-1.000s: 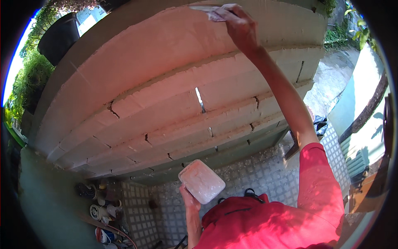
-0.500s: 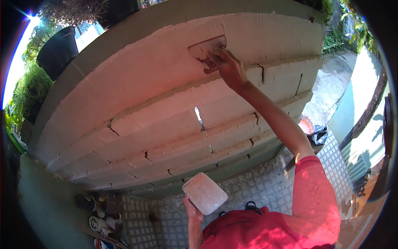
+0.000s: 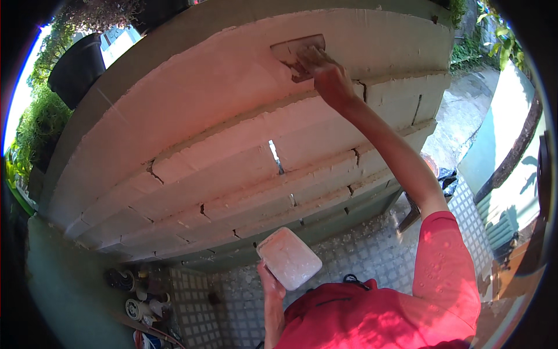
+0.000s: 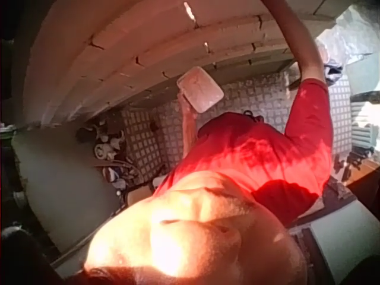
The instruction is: Apply plaster or wall compound to a brick wall using a scraper.
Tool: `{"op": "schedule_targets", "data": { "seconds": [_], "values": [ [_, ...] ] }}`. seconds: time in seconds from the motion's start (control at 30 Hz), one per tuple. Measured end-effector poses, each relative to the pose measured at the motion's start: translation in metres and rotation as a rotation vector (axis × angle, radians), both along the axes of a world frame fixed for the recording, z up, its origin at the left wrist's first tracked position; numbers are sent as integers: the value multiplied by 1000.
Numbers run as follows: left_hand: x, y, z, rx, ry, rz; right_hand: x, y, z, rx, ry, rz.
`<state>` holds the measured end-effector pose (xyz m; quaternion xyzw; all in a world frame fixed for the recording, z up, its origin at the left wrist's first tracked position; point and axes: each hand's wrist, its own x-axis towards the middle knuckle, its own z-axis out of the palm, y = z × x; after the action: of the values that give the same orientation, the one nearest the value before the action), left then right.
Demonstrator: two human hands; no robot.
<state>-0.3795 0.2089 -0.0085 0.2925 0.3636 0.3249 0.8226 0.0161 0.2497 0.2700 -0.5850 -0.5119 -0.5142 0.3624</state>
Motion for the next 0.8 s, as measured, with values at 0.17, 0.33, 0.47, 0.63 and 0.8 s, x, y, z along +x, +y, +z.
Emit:
{"op": "schedule_targets", "data": {
  "seconds": [0.17, 0.33, 0.47, 0.63, 0.8],
  "values": [
    [-1, -2, 0, -9, -13, 6, -16, -26, -39, -315, 101, 86],
    [2, 0, 0, -23, -29, -14, 0, -26, 9, -174, 98, 22],
    [2, -1, 0, -36, -28, 14, -6, -9, -7, -140, 63, -30],
    [-2, -9, 2, -18, -41, 14, -15, -25, -48, -260, 116, 66],
    [-1, -14, 4, -16, -12, 27, -18, -35, -5, -382, 248, -76]
  ]
}}
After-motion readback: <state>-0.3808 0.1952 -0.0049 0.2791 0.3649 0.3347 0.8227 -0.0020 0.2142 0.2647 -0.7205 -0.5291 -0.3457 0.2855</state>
